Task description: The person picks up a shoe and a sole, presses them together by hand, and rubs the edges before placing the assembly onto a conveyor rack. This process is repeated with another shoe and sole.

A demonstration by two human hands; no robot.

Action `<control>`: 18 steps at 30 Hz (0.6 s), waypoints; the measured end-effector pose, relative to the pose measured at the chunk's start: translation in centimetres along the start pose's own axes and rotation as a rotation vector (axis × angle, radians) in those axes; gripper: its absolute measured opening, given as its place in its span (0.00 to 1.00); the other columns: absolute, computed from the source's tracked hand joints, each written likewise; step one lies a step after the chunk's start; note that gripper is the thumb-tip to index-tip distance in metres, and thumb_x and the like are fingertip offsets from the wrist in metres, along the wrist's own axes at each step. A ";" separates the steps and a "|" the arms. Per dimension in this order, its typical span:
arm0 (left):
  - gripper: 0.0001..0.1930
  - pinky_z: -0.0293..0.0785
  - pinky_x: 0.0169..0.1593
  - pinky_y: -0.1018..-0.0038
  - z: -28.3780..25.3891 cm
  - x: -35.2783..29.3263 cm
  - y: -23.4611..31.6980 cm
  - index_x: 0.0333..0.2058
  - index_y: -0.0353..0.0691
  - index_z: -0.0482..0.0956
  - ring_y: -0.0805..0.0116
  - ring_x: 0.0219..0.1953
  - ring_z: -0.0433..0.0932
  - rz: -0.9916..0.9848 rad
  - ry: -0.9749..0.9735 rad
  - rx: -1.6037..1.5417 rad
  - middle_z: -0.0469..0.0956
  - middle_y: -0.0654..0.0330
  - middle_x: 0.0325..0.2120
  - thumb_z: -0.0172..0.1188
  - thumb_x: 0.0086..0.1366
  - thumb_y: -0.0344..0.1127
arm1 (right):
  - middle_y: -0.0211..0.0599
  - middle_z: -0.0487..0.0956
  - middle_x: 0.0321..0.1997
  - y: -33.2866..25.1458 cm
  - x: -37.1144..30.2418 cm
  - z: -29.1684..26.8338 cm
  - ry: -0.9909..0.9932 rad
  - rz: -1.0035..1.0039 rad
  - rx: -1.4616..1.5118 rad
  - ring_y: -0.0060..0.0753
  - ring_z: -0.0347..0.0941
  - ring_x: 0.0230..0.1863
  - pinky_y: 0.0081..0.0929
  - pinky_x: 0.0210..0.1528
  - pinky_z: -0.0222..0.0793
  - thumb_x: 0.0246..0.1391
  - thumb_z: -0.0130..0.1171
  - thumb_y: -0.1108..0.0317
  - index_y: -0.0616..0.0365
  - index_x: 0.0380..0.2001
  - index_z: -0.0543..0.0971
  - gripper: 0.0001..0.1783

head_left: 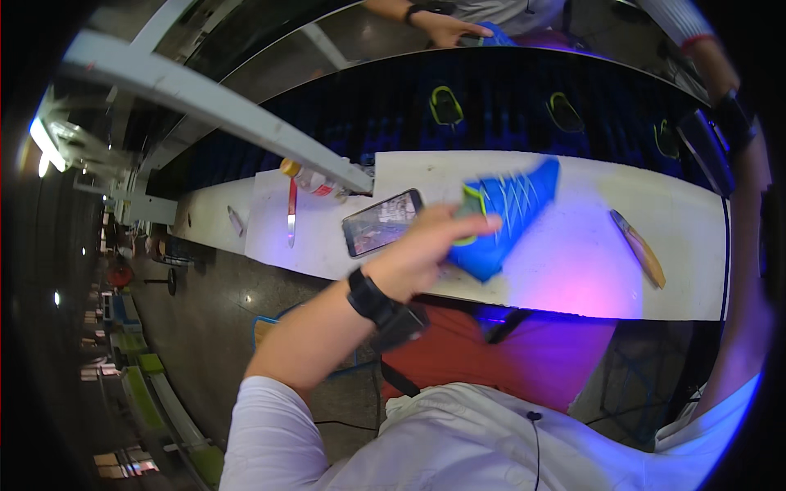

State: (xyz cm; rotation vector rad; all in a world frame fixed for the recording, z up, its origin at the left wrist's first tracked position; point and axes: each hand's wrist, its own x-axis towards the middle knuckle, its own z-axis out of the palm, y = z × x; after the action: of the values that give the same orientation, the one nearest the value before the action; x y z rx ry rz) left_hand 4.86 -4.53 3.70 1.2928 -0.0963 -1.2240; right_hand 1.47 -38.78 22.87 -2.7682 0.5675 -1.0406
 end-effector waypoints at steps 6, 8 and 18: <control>0.27 0.83 0.55 0.62 -0.7 -3.0 -5.7 0.61 0.33 0.78 0.55 0.50 0.85 0.351 0.188 0.685 0.82 0.50 0.54 0.71 0.68 0.42 | 0.44 0.86 0.36 -2.7 -3.8 -0.7 0.131 -0.131 0.065 0.37 0.84 0.40 0.32 0.45 0.78 0.62 0.69 0.60 0.62 0.38 0.87 0.14; 0.25 0.80 0.60 0.59 -0.2 -3.2 -6.5 0.61 0.36 0.78 0.49 0.55 0.83 0.700 0.369 1.054 0.80 0.48 0.58 0.69 0.70 0.40 | 0.51 0.85 0.49 -0.4 -4.5 0.5 0.246 -0.290 0.353 0.41 0.83 0.49 0.33 0.52 0.77 0.63 0.67 0.59 0.61 0.54 0.83 0.21; 0.18 0.76 0.59 0.54 3.5 1.9 -3.9 0.50 0.31 0.80 0.42 0.54 0.82 0.817 0.078 1.335 0.84 0.42 0.49 0.62 0.73 0.41 | 0.40 0.82 0.45 -0.8 -29.6 -7.1 0.181 0.137 0.433 0.30 0.76 0.47 0.32 0.55 0.71 0.72 0.57 0.68 0.68 0.47 0.81 0.12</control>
State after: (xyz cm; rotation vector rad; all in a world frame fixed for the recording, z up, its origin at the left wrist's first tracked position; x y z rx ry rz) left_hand 0.94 -7.43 1.00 2.0679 -1.4213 -0.2702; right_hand -23.42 -26.42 10.36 -2.2476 0.4772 -1.2221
